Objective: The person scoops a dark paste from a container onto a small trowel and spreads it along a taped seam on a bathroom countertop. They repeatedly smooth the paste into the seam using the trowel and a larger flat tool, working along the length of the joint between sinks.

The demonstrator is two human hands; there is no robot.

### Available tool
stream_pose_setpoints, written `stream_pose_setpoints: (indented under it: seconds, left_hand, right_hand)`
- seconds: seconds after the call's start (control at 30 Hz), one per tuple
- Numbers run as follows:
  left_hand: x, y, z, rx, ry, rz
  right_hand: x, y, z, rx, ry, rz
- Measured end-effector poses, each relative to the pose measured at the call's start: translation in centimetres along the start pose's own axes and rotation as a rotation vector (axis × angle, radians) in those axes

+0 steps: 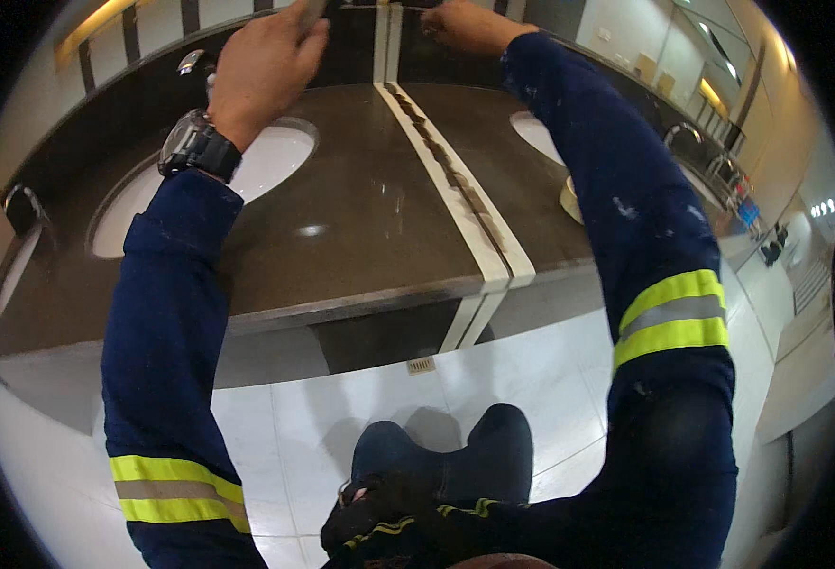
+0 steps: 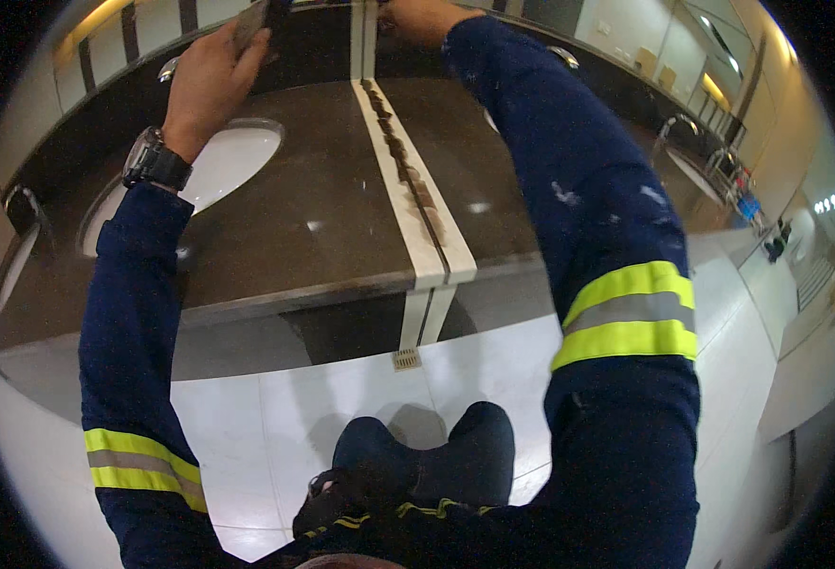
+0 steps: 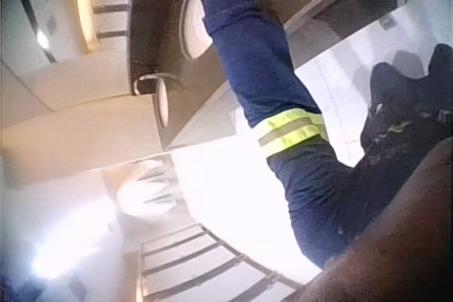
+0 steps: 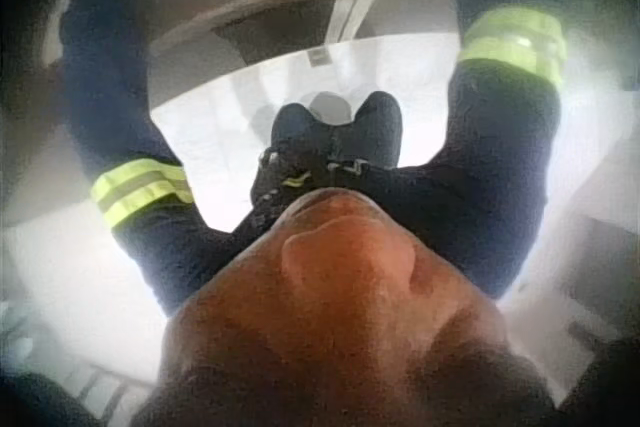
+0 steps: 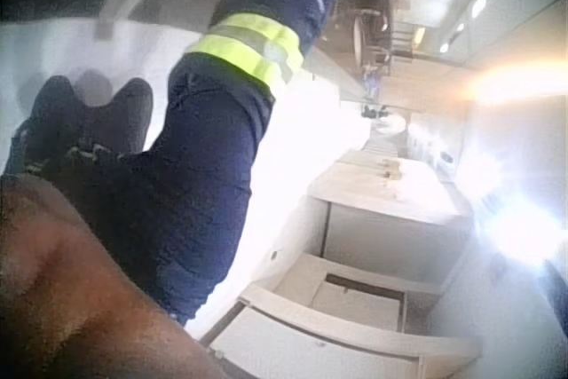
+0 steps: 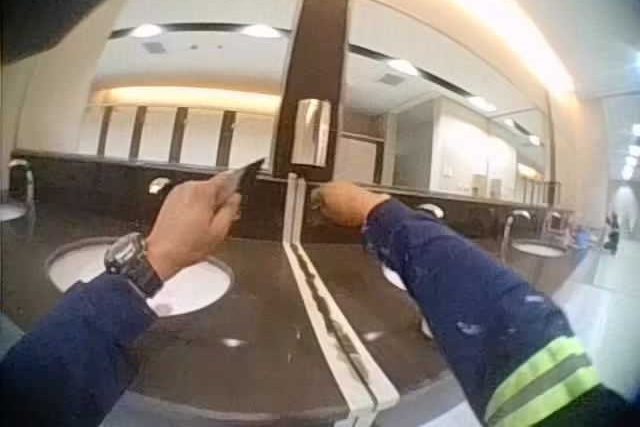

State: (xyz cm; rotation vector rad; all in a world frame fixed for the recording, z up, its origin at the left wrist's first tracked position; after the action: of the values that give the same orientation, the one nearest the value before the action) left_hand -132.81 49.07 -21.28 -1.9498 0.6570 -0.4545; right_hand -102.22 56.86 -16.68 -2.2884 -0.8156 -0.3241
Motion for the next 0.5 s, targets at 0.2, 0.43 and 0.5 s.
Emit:
stream_pose_setpoints:
  seconds: [0.2,0.43,0.5]
  left_hand:
    - [0.6,2.2,-3.4,0.046,0.055,0.292]
    - [-3.2,3.6,-5.1,0.061,0.076,0.046]
    - [-3.4,4.0,-4.7,-0.051,0.077,-0.057]
  right_hand:
    - [4.4,-3.1,7.0,-0.215,-0.037,0.142]
    - [8.0,-5.8,14.8,-0.37,-0.114,0.196]
    - [7.7,-6.8,16.7,-0.358,-0.137,0.224]
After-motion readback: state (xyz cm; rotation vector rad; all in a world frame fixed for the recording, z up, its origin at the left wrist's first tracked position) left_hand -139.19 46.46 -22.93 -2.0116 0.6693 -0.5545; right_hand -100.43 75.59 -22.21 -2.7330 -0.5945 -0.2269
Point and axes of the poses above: each hand's wrist, its own y-axis away from the middle knuckle, its own z-axis out of the palm, x = y × z, the point moved 2 cm from there along -y, towards the middle knuckle, and after that the axes turned 2 degrees about -z, right-handed, at the moved point
